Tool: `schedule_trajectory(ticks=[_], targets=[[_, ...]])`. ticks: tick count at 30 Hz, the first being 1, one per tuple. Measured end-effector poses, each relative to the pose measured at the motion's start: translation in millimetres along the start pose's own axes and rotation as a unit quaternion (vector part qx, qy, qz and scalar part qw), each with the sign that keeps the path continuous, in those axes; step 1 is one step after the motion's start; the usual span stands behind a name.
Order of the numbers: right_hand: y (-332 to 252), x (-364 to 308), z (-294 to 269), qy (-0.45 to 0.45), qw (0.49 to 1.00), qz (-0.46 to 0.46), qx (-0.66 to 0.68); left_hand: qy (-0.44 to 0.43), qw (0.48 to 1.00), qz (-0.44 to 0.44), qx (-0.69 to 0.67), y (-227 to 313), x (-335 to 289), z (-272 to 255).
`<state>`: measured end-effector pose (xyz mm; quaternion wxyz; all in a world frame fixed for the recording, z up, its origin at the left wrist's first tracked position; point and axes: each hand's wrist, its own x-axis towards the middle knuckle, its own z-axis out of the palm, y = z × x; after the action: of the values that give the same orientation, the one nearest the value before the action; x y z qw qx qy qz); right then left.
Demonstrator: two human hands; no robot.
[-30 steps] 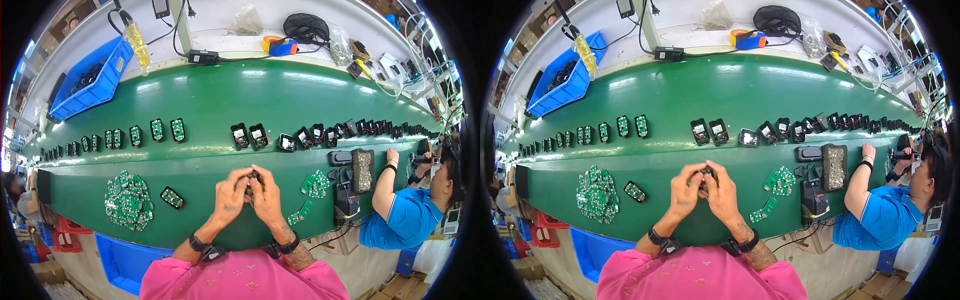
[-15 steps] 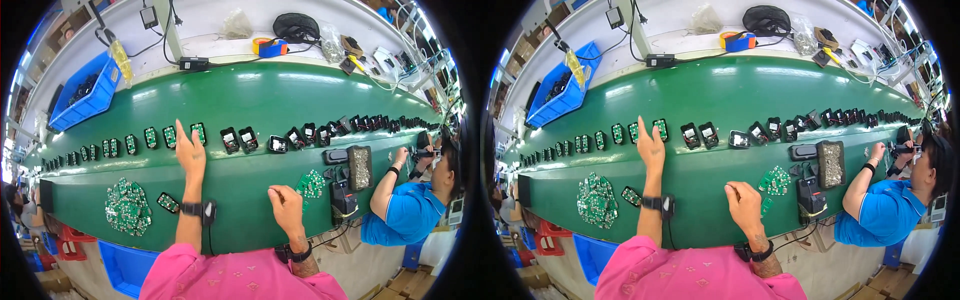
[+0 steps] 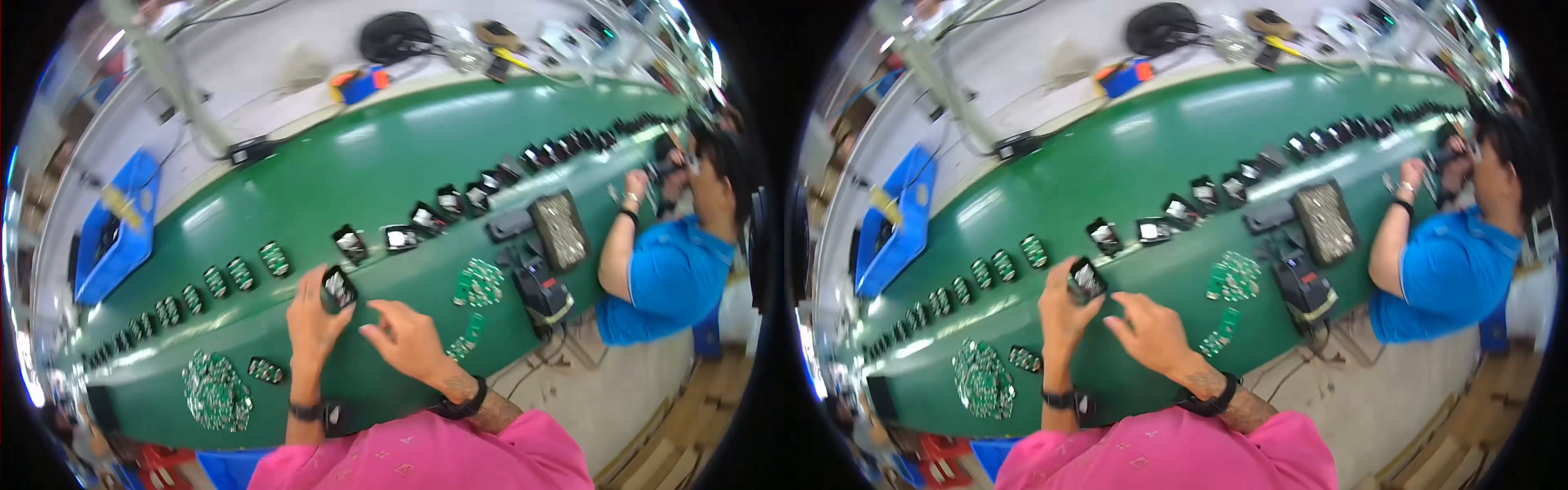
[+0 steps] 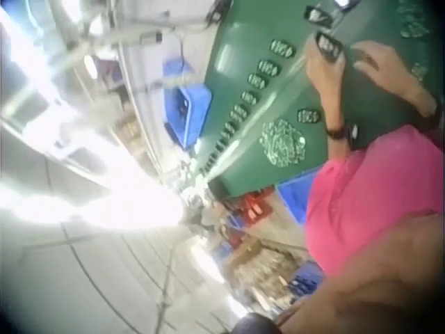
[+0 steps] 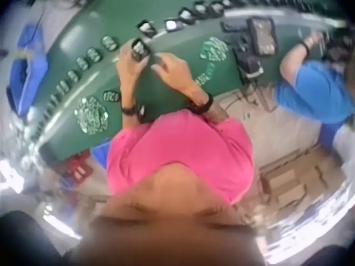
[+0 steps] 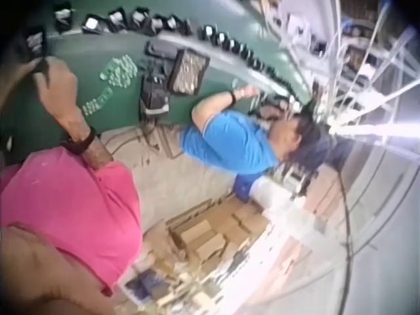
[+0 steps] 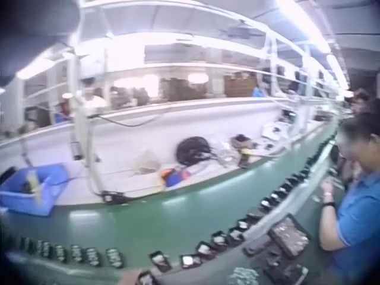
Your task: Assembling electronic components by placing circuit boards into plastic housings on a factory production line.
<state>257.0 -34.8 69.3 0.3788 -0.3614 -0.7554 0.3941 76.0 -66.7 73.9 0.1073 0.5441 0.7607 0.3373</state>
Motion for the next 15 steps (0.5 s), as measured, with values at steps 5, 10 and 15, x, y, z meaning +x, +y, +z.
schedule_trajectory(ticks=[5,10,15], targets=[[6.9,-16.0,7.8,-0.036,0.998,-0.044,-0.011,-0.139,0.985,0.039,-0.098,24.9,-49.4,-1.4],[5.7,-34.9,-23.8,-0.047,0.996,0.013,0.077,-0.262,0.884,-0.081,-0.378,7.0,-68.2,5.4],[7.9,-43.8,-55.5,-0.078,0.986,0.081,0.124,-0.296,0.832,-0.027,-0.469,14.1,-73.5,24.0]])
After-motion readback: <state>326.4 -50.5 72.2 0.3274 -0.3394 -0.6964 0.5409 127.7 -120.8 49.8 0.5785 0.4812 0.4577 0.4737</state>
